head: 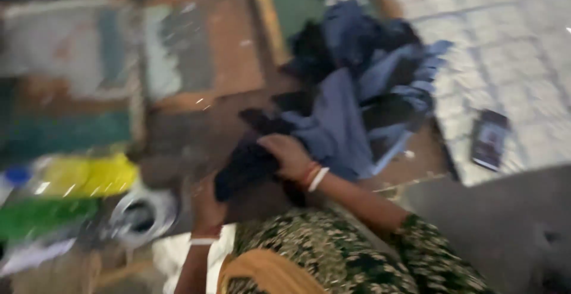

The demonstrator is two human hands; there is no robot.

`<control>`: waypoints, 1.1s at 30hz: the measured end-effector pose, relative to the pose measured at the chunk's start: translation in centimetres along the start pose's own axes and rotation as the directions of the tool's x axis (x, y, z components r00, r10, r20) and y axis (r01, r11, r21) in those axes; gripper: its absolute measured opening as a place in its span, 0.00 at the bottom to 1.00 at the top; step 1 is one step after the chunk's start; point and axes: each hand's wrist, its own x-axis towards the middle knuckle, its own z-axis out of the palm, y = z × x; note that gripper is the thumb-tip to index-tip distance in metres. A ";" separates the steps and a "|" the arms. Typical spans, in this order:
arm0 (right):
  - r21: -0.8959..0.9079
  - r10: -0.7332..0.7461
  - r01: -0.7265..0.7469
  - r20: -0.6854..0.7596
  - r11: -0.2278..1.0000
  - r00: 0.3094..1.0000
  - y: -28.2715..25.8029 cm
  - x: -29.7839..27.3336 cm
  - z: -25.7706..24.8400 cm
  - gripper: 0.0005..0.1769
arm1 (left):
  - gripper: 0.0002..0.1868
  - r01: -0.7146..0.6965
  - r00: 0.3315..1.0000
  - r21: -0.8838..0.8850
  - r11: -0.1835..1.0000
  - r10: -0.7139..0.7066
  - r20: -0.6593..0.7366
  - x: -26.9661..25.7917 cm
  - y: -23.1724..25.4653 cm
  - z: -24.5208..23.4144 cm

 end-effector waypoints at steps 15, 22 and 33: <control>0.177 0.434 -0.405 -0.182 0.897 0.882 5.2 -0.6 1.5 0.18 | 0.32 0.116 0.993 0.180 0.977 -0.120 0.011 3.9 3.2 0.3; 0.050 0.392 -0.389 -0.072 0.920 0.917 4.8 2.0 1.1 0.11 | 0.32 0.110 0.993 0.193 0.975 -0.115 0.013 4.1 3.3 0.0; -0.238 0.024 -0.017 0.027 0.971 0.999 6.1 4.2 0.5 0.17 | 0.33 0.081 0.997 0.176 0.981 -0.078 -0.020 4.1 3.6 -0.4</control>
